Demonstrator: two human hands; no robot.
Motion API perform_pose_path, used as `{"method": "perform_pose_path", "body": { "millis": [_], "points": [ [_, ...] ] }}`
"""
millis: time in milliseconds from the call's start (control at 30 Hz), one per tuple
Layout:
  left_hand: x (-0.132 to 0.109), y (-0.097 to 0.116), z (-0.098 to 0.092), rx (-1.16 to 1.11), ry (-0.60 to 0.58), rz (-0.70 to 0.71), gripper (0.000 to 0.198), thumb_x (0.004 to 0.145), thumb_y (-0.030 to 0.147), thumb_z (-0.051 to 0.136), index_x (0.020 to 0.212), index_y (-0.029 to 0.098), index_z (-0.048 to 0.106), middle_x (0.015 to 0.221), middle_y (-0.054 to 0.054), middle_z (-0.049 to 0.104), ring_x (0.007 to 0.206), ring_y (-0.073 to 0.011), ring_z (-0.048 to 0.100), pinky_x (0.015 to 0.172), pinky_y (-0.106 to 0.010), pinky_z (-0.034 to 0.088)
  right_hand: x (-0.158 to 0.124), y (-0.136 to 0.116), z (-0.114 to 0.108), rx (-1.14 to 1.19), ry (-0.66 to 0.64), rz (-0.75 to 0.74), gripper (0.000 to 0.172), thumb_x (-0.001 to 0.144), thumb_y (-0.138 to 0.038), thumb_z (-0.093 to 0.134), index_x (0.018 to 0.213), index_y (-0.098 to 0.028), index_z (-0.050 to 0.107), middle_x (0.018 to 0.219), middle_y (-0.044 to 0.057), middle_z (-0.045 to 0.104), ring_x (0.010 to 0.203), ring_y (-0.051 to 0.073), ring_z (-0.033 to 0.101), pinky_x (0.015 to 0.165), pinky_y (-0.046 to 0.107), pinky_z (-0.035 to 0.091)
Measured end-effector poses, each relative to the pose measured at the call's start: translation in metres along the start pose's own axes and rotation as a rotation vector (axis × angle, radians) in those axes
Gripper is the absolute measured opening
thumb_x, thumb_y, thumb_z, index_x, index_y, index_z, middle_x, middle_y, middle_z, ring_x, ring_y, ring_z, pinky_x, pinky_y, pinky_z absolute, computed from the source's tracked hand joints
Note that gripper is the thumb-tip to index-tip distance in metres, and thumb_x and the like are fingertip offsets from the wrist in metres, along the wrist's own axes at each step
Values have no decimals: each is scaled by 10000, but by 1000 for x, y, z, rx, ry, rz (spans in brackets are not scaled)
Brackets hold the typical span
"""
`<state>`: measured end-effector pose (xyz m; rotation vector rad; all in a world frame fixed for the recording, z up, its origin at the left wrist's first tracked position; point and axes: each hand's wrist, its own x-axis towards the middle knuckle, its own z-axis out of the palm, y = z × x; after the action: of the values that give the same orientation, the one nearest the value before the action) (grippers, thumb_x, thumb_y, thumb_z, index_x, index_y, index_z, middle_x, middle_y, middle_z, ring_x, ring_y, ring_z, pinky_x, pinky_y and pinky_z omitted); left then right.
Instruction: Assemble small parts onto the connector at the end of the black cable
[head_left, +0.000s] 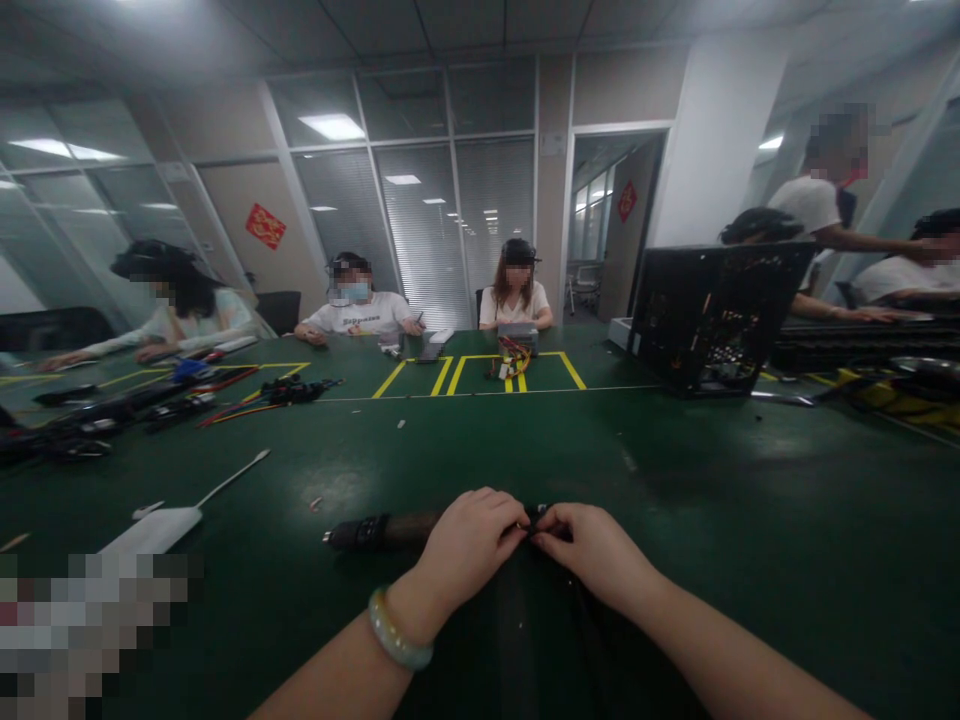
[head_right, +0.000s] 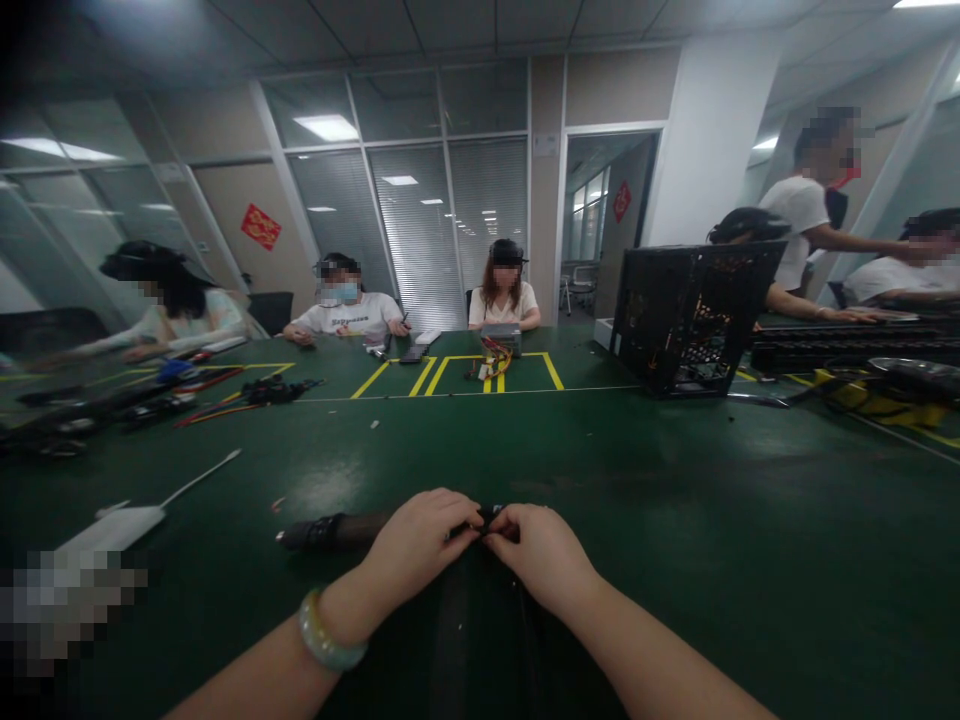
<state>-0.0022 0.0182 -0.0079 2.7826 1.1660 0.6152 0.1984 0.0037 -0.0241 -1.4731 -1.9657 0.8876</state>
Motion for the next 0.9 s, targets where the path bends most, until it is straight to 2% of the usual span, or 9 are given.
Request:
{"method": "perform_pose_path", "body": {
  "millis": [200,467,633,900],
  "points": [
    [-1,-1,1,-24,3,-5,99,863,208,613,957,227,636,985,-1,654,937,-181,574,855,-338,439,0,1,3,56,42,-31,139,850,-293,580,833,-216,694,825,1,708,735,166,634,630,232,414],
    [-2,-1,-1,-20,-4,10,123,871,208,588,980,219,645,1005,-20,659,958,-188,580,867,-345,445,0,1,2,11,70,-43,127,840,-290,587,810,-210,681,792,0,699,706,160,613,636,231,408],
    [-3,-1,-2,-37,-4,6,147,849,186,618,985,241,630,1005,5,656,950,-184,579,871,-347,441,-1,-1,1,7,68,-43,114,840,-274,584,821,-214,679,808,2,701,723,163,617,633,232,411],
    [-6,3,-4,-13,-6,-83,169,837,224,623,998,219,572,969,-11,632,914,-191,582,851,-341,444,0,3,2,48,56,-61,107,848,-277,580,823,-207,658,794,-5,687,717,155,622,617,228,412]
  ]
}}
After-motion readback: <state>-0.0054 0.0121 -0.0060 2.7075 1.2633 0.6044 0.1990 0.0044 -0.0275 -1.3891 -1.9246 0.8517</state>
